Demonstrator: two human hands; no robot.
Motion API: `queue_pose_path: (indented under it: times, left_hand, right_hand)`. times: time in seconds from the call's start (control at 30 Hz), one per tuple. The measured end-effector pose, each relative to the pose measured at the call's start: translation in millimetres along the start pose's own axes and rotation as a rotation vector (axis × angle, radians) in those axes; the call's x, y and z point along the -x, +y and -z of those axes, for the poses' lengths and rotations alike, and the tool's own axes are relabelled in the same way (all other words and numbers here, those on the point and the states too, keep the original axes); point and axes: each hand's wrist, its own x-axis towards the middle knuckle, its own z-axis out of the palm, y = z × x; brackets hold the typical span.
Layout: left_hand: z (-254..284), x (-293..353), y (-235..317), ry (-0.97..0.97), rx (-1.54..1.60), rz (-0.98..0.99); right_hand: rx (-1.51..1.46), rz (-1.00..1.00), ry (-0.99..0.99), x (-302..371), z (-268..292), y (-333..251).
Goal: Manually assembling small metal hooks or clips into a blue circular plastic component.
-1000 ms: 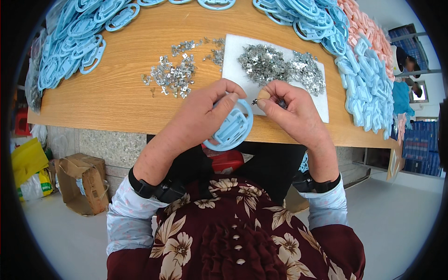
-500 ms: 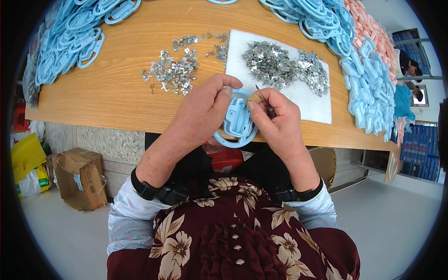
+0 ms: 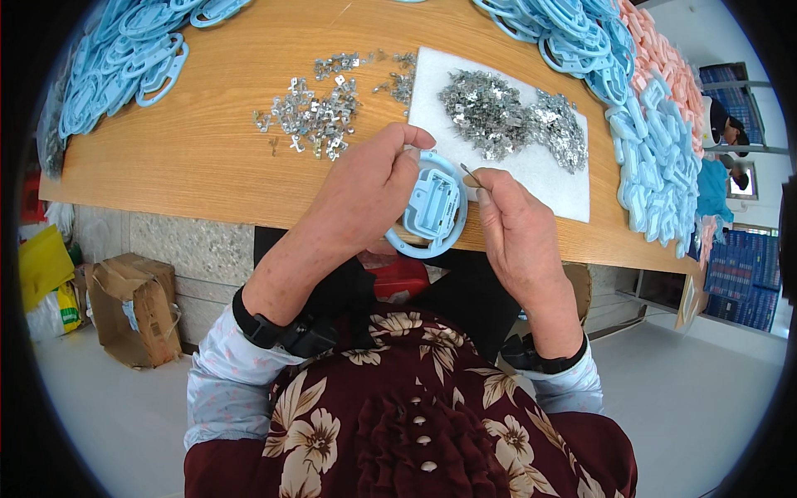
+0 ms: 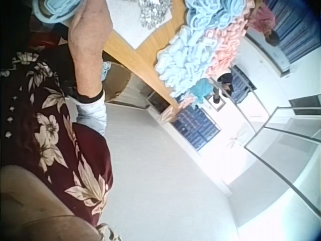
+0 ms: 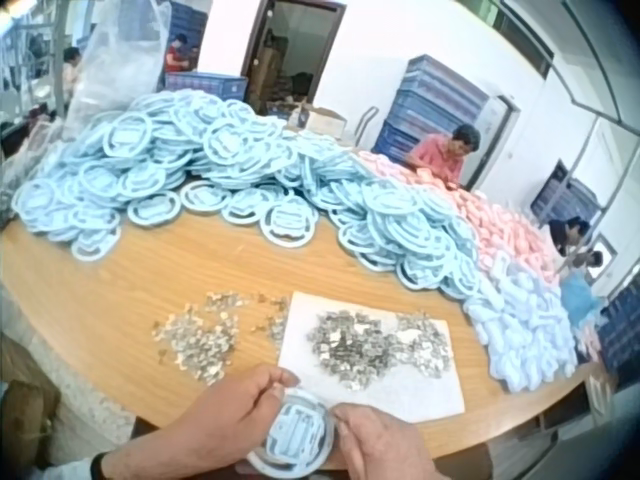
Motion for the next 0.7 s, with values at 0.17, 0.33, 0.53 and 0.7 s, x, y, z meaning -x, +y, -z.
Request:
queue_pose_path:
  times: [0.17,0.33,0.53,0.7]
  left_hand:
    - [-1,-1,-6,0.026,-0.051,-0.057]
    - [0,-2,-5,0.012,-0.056,-0.058]
    - [0,-2,-5,0.007,-0.038,-0.032]
    - [-3,0,-6,0.04,-0.077,-0.081]
  right_hand:
    - [0.113,-0.012,-0.071,3,5,-6]
    - [0.194,0.079,-0.079,5,4,-3]
    - [0.357,0.082,-0.129,-1,12,-17]
    - [0.376,0.135,-0.15,-7,18,-22]
